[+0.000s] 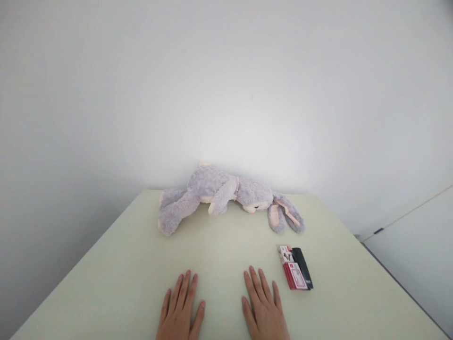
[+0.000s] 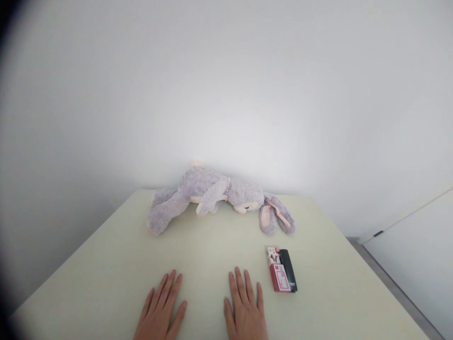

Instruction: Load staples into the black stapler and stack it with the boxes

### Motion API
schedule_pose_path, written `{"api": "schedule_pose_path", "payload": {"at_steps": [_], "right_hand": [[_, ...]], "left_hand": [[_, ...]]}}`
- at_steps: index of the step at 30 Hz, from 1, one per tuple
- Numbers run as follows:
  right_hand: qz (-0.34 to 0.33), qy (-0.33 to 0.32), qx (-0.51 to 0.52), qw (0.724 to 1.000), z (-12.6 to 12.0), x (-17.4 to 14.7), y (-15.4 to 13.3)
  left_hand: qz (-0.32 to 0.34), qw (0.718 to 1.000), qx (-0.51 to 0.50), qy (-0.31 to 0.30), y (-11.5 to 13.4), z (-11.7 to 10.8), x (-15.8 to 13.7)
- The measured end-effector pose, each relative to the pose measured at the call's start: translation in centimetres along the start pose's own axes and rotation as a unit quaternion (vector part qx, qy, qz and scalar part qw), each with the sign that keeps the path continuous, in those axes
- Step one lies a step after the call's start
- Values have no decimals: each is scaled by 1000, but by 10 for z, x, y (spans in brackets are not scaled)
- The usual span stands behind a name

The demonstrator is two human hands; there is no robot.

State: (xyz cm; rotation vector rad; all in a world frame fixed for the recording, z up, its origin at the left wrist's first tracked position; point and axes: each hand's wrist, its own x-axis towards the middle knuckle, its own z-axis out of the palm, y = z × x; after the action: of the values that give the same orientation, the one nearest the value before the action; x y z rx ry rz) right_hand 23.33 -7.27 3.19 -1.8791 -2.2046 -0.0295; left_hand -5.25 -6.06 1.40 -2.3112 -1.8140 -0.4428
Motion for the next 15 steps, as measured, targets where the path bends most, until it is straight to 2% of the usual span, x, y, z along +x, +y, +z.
{"api": "schedule_pose_path", "payload": {"at_steps": [9,15], "right_hand": [[7,-12,11,1000,-1,2,0],[1,7,6,1000,1,1,1]], "left_hand": [[-1,1000,1,-8,0,1,0],[0,1000,-4,3,-1,1,-1]]}}
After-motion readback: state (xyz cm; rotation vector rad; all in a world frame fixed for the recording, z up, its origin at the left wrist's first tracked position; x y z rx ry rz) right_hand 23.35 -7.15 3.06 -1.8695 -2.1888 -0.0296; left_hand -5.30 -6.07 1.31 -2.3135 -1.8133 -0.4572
